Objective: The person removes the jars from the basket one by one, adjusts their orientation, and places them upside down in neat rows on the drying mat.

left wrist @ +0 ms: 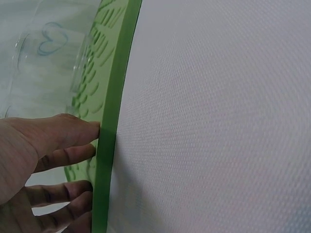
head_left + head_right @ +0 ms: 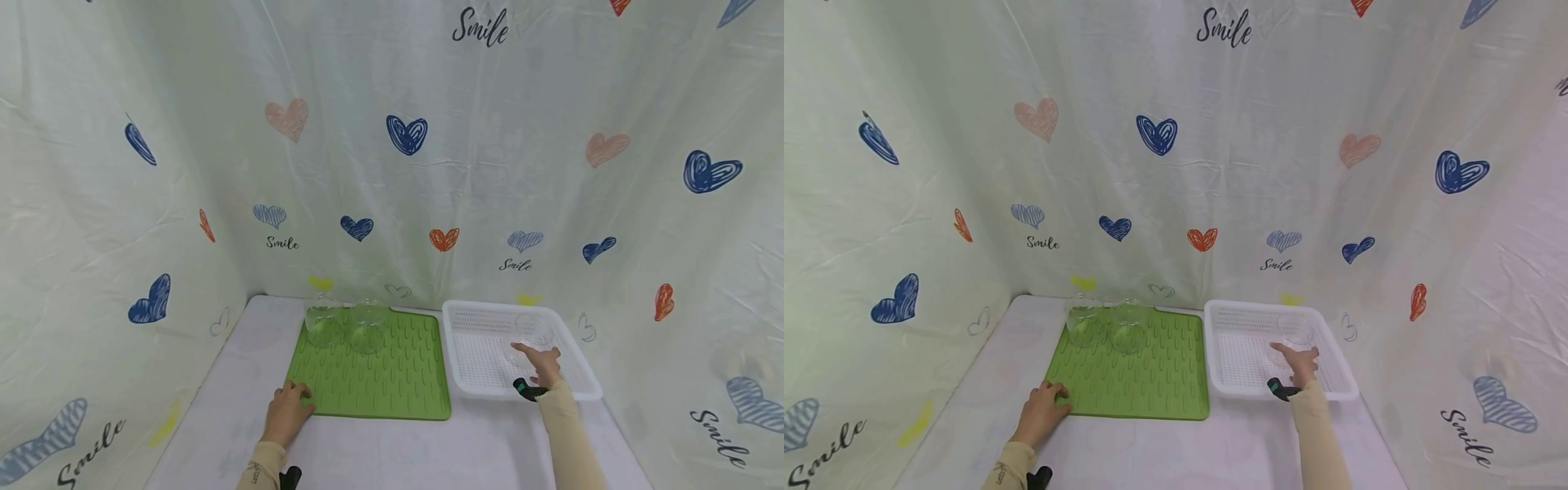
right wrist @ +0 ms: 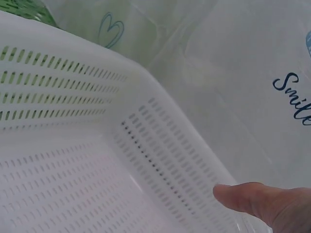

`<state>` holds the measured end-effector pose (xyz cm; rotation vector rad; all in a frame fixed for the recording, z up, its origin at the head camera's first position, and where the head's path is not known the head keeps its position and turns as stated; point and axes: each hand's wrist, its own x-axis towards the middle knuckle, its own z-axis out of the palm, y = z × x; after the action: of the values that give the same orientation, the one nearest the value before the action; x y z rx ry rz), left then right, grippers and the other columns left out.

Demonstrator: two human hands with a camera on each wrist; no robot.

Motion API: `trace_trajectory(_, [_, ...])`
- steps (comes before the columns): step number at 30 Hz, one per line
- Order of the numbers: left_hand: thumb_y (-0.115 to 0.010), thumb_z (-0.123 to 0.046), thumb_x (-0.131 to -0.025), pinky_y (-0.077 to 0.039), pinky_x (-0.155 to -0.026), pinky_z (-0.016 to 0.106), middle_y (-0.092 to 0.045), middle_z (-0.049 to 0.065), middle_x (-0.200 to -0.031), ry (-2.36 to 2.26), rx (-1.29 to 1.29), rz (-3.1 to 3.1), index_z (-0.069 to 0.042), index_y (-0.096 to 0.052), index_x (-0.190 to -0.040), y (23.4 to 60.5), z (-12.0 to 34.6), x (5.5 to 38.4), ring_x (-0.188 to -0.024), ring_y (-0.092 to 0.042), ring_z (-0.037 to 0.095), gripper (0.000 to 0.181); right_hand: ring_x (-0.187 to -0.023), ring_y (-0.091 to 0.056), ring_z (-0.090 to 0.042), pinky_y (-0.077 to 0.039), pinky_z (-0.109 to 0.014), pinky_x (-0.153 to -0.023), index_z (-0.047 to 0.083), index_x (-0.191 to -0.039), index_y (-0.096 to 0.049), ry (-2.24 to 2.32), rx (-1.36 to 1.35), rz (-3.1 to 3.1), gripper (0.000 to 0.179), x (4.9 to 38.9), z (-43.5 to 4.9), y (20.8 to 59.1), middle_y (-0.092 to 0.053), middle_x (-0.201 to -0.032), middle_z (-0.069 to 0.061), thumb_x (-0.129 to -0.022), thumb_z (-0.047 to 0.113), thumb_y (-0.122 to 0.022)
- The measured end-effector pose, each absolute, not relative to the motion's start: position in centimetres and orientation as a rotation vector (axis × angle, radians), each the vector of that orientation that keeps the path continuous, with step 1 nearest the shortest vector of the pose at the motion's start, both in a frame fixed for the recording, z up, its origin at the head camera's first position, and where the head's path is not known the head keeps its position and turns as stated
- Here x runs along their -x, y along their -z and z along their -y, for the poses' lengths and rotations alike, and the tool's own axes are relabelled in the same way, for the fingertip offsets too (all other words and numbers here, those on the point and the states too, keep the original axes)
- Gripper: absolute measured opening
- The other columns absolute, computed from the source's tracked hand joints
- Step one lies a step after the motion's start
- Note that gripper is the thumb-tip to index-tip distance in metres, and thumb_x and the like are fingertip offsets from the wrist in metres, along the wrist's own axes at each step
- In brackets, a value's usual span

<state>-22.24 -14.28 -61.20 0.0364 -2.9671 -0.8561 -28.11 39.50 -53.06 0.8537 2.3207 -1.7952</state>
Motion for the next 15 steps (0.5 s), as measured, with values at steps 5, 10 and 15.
trace_trajectory(5, [-0.078,-0.016,-0.074,-0.048,-0.065,0.044,-0.057,0.014,-0.093,0.872,-0.034,2.963,-0.005,-0.069,-0.091,61.2,14.3,22.2,-0.082,-0.053,0.029,0.023,-0.138,-0.007,-0.059,-0.029,-0.066,-0.109,-0.001,-0.140,0.036,1.790,-0.866,-2.301,0.126,29.3,-40.1,53.2,0.018,-0.151,-0.037,-0.084,0.042,-0.069])
trace_trajectory(10, [-0.079,-0.017,-0.074,-0.048,-0.067,0.045,-0.057,0.014,-0.094,0.872,-0.042,2.958,-0.006,-0.069,-0.091,61.1,14.4,22.1,-0.083,-0.053,0.029,0.022,-0.139,-0.008,-0.056,-0.029,-0.065,-0.110,0.001,-0.145,0.028,1.810,-0.960,-2.355,0.121,30.1,-39.9,53.8,0.013,-0.149,-0.041,-0.083,0.038,-0.070])
trace_trajectory(15, [-0.079,-0.016,-0.074,-0.047,-0.066,0.044,-0.057,0.013,-0.092,0.867,-0.041,2.956,-0.007,-0.069,-0.090,61.1,14.4,22.2,-0.082,-0.052,0.028,0.022,-0.139,-0.007,-0.056,-0.021,-0.063,-0.114,0.005,-0.149,0.019,1.843,-1.078,-2.450,0.116,30.6,-39.6,54.9,0.007,-0.149,-0.040,-0.083,0.032,-0.072])
